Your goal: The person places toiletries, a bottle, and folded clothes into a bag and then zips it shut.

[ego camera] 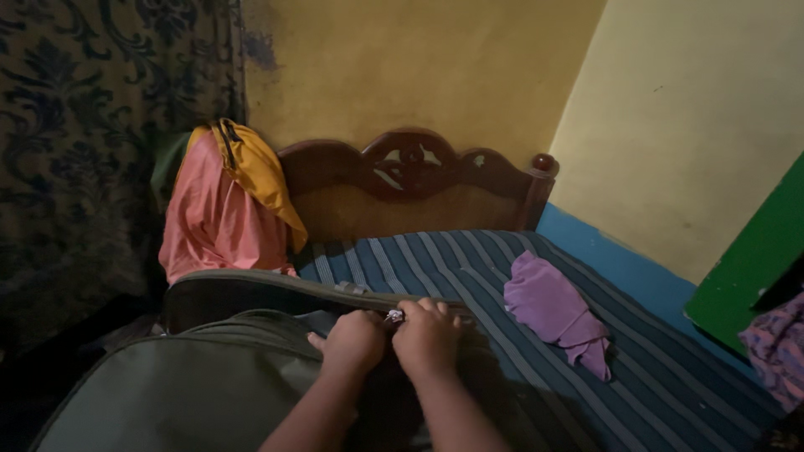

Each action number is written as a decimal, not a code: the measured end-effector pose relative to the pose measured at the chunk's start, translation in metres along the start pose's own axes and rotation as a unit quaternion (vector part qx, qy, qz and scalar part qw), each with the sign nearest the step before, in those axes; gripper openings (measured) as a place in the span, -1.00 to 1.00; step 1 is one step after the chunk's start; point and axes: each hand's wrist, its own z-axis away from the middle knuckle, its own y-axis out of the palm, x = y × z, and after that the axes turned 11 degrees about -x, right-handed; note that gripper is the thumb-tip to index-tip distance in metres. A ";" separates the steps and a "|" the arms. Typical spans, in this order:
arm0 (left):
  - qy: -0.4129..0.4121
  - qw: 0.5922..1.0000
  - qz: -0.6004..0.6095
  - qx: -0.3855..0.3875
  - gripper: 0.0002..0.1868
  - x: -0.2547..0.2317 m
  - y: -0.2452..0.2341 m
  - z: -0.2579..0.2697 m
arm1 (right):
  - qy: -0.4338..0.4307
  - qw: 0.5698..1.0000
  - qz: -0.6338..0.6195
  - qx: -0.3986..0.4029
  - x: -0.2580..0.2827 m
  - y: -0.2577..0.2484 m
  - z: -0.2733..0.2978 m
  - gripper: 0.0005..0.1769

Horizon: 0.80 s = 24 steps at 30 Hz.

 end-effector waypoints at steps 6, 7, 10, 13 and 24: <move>-0.018 0.999 0.034 0.000 -0.56 0.015 0.016 -0.012 | 0.005 1.000 0.004 0.004 0.005 -0.004 0.003 -0.70; 0.048 0.999 0.018 -0.010 -0.59 0.019 0.020 -0.022 | 0.005 1.000 0.004 0.005 0.005 -0.004 0.003 -0.70; 0.105 0.994 -0.012 -0.006 -0.59 0.029 0.034 -0.039 | 0.010 1.000 -0.001 0.006 0.005 -0.004 0.004 -0.72; 0.138 0.990 -0.042 0.006 -0.57 0.034 0.038 -0.046 | 0.014 1.000 -0.001 -0.001 0.006 -0.004 0.004 -0.73; 0.081 0.996 -0.007 0.043 -0.59 0.027 0.025 -0.042 | 0.010 1.000 0.017 0.007 0.010 -0.011 0.007 -0.72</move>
